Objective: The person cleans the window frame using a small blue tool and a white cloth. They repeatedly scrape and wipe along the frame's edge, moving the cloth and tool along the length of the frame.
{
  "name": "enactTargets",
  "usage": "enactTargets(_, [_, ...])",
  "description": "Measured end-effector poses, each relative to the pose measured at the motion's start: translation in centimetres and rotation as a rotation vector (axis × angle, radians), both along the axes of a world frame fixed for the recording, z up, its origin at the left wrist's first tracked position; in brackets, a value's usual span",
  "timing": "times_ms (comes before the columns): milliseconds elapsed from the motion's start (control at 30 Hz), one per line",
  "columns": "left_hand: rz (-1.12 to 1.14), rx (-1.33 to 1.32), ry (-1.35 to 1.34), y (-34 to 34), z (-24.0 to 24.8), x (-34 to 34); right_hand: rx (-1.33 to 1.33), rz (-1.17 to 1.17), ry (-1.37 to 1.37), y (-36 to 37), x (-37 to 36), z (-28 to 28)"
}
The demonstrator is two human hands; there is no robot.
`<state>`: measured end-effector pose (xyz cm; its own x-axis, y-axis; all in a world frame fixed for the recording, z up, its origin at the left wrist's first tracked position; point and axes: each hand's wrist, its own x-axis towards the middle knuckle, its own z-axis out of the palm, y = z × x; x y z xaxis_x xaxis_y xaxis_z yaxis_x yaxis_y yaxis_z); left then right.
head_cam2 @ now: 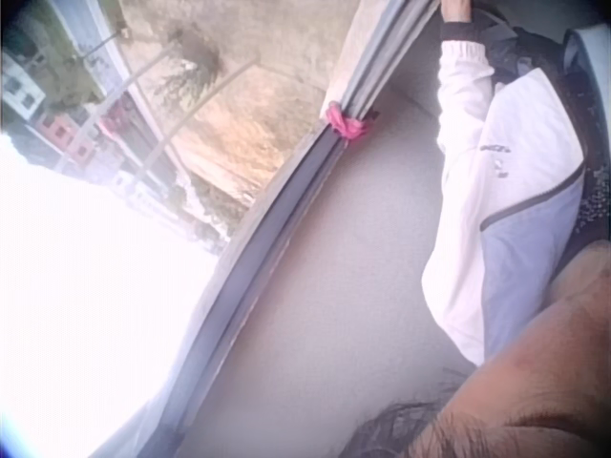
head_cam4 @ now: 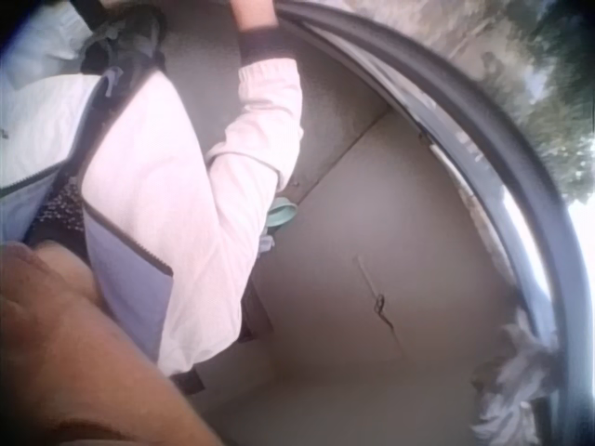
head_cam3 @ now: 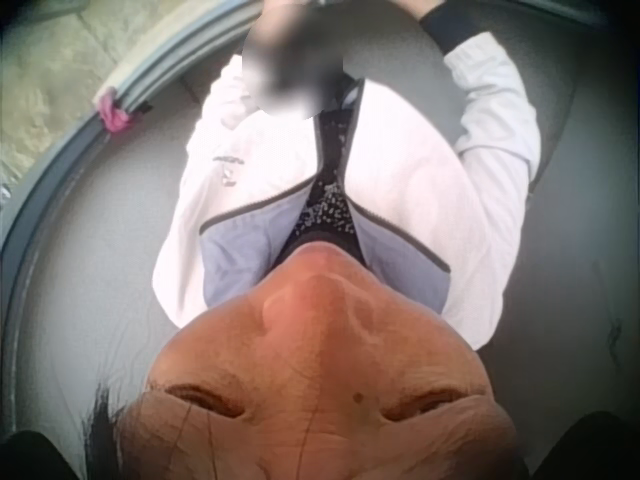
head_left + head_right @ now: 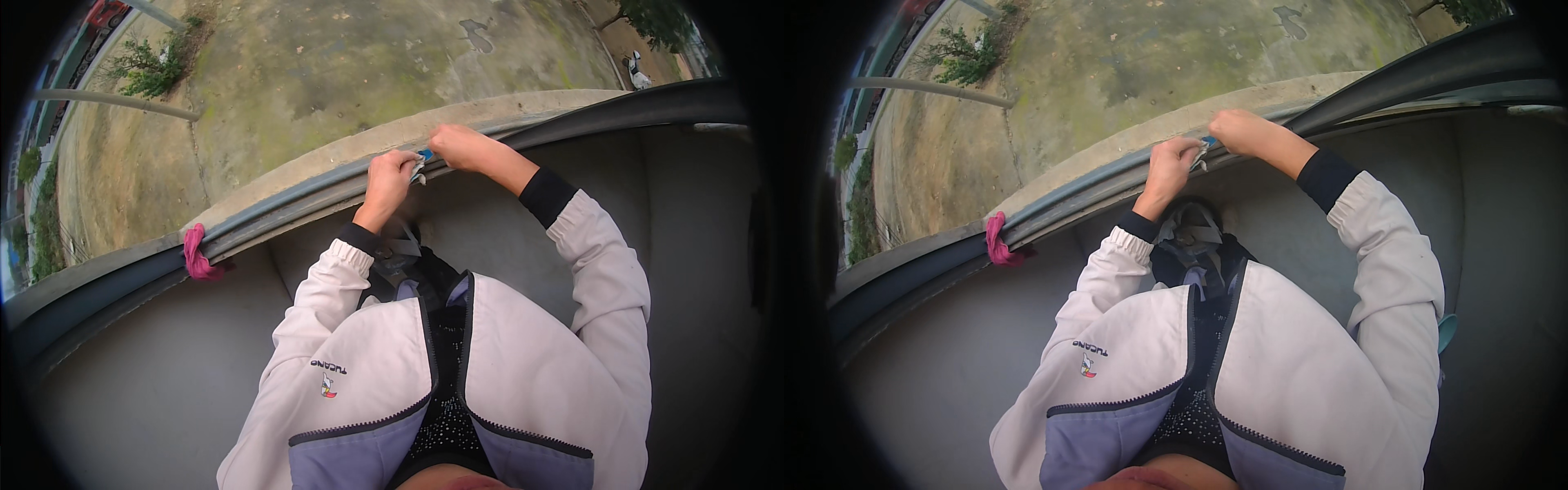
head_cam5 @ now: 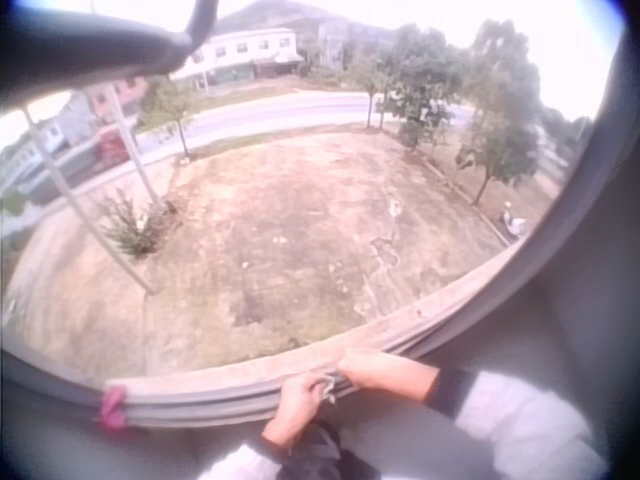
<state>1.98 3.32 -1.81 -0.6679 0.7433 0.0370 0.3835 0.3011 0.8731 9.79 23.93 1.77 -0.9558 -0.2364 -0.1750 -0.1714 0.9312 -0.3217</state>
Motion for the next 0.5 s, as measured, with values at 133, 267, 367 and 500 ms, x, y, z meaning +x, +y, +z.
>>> enactTargets(133, [0.001, -0.083, 0.244, -1.7, 0.2, -0.7, -0.003, -0.016, -0.037, 0.1, 0.0, -0.2])
enactTargets(267, [-0.187, -0.212, 0.332, -0.2, 0.0, -0.8, -0.001, 0.025, -0.021, 0.0, -0.2, 0.1])
enactTargets(367, [-0.234, -0.177, 0.256, 1.4, 0.0, -0.8, 0.015, 0.026, 0.001, 0.1, -0.1, 0.3])
enactTargets(500, [-0.125, -0.069, 0.253, -0.2, 0.4, -0.7, -0.011, 0.007, 0.007, 0.4, 0.2, 0.2])
